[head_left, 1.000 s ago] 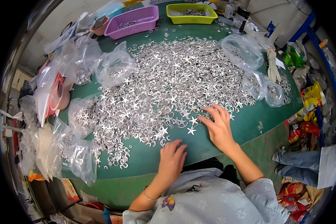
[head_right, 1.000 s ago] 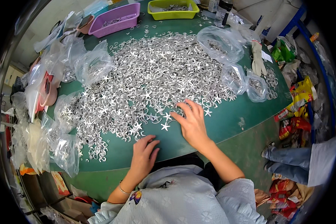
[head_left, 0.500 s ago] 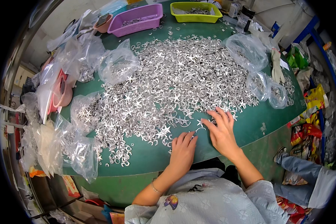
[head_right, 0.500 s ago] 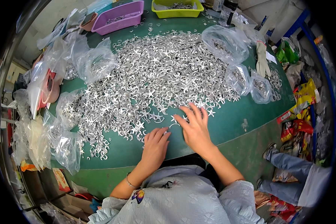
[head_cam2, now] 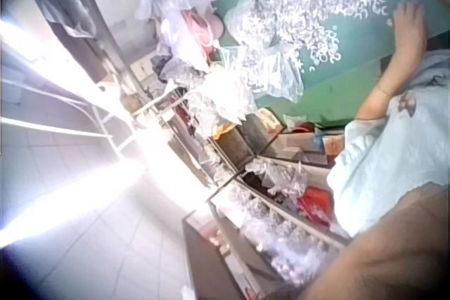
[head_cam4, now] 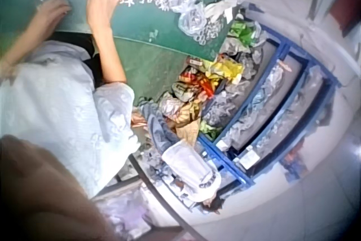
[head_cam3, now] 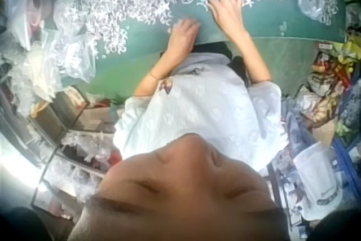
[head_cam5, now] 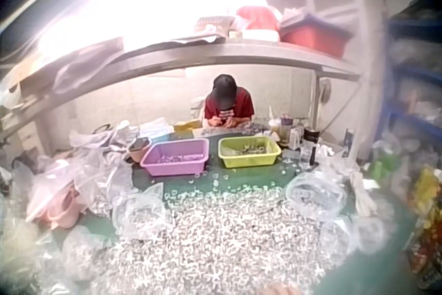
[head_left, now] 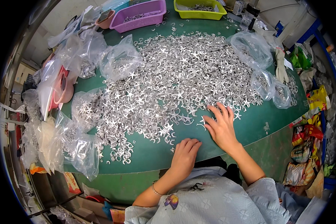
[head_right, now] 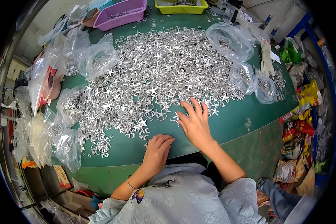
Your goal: The person sorts through a pile of silver star-shaped and crescent moon-shaped decorative items by hand, picking up small groups of them, and placing them into small plastic bags.
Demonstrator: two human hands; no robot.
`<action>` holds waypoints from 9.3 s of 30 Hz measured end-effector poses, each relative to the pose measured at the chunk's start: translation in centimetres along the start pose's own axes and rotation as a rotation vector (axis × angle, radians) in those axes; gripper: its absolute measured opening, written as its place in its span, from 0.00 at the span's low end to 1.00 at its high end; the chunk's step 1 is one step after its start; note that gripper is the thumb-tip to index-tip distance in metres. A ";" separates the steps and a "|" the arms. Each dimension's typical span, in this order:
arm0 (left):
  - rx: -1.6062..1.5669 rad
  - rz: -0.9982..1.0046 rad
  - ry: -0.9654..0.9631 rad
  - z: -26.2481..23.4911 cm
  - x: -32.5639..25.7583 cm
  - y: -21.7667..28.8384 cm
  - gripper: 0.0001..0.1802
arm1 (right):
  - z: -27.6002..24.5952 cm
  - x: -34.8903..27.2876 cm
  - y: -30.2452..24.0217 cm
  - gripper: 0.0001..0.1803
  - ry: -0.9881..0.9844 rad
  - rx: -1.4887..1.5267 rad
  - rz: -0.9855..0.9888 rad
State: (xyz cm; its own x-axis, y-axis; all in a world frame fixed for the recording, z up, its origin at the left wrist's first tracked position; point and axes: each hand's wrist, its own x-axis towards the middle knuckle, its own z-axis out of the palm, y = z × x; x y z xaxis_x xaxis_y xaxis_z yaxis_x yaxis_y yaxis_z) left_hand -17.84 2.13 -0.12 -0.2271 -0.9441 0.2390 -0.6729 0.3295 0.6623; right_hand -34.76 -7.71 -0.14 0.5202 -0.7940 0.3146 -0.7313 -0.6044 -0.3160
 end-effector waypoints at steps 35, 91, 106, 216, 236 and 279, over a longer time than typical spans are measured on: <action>-0.032 0.015 -0.042 0.7 -1.1 0.9 0.19 | -2.2 2.5 1.4 0.16 0.276 0.190 0.066; -0.056 0.015 0.033 1.0 -1.7 0.4 0.18 | -0.7 -6.3 -3.6 0.10 0.170 0.164 -0.027; -0.057 -0.058 0.055 1.0 -1.6 1.5 0.28 | -1.6 -5.4 -2.7 0.15 0.132 0.372 -0.113; -1.983 -1.044 -0.591 4.7 -3.6 -0.7 0.25 | 0.4 1.6 -3.6 0.12 0.150 0.594 0.113; -2.056 -1.086 -0.535 6.9 -3.0 -0.1 0.31 | -2.3 0.5 0.7 0.19 0.043 0.067 0.080; -2.201 -1.014 -0.553 7.9 -3.7 -0.7 0.37 | -4.6 -3.9 -0.2 0.25 -0.264 0.303 0.082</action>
State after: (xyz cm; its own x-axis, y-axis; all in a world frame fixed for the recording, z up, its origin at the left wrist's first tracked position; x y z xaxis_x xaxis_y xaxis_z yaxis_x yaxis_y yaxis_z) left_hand -22.09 5.33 -7.07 -0.7607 -0.5525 -0.3407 0.6026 -0.7962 -0.0540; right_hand -38.67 -4.22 2.78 0.5902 -0.8057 0.0493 -0.6322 -0.4993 -0.5925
